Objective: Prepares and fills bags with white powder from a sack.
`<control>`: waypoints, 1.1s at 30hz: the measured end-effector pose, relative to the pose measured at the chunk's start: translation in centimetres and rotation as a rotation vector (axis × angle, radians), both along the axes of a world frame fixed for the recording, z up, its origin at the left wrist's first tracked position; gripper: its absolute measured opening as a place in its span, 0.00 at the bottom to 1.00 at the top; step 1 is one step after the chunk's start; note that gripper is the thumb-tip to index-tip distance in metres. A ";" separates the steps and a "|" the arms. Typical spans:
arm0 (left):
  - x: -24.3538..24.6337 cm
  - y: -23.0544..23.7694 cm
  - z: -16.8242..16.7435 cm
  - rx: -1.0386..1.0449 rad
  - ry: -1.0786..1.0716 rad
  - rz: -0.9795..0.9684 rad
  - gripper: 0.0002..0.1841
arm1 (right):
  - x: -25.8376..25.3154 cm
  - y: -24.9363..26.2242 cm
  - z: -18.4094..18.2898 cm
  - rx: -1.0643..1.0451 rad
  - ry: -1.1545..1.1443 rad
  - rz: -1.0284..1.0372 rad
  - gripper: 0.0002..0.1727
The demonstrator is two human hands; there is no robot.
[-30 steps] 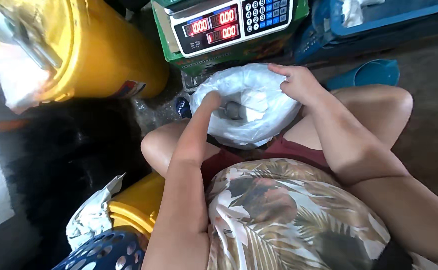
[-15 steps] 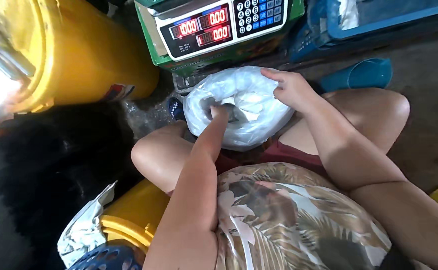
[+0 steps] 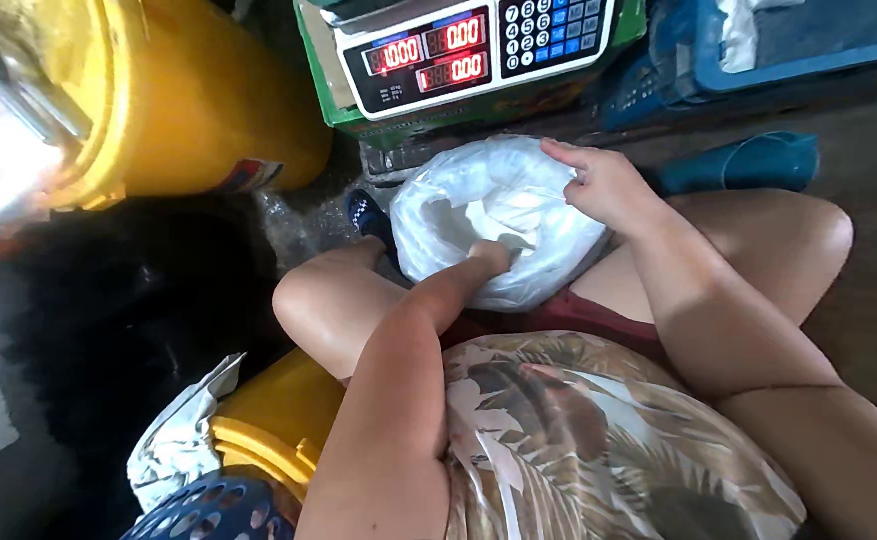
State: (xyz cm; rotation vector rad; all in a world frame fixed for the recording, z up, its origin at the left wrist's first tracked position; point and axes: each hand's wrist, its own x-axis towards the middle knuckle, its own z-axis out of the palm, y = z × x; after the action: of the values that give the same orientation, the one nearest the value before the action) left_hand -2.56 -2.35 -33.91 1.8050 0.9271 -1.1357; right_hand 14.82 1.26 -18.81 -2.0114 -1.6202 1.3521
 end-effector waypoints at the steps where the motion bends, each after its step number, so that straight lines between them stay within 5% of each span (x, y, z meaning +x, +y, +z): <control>1: -0.6 0.4 -0.4 0.017 -0.012 -0.005 0.21 | -0.1 0.0 -0.1 -0.004 -0.013 0.006 0.41; 4: -2.6 2.7 -1.0 0.067 -0.066 -0.001 0.22 | -0.1 0.0 -0.3 0.001 -0.036 0.052 0.42; 17: -11.2 7.3 6.9 0.249 -0.061 0.153 0.27 | -1.1 -1.1 -1.9 0.058 -0.050 0.197 0.47; 26: -8.8 5.5 8.0 0.316 0.047 0.268 0.30 | -1.1 -2.0 -2.3 0.087 -0.057 0.245 0.46; 31: -9.7 12.0 8.2 0.818 -0.260 0.675 0.24 | -0.9 -2.6 -3.2 0.156 -0.038 0.254 0.45; 33: -10.7 14.9 6.3 0.729 -0.245 0.936 0.27 | -0.9 -2.7 -3.7 0.148 -0.044 0.260 0.45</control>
State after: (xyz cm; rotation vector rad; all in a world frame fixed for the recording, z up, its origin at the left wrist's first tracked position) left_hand -13.31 12.50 -27.62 1.6079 1.8965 0.0352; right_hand 13.93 -1.42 -22.49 -1.8078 -1.9952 1.2313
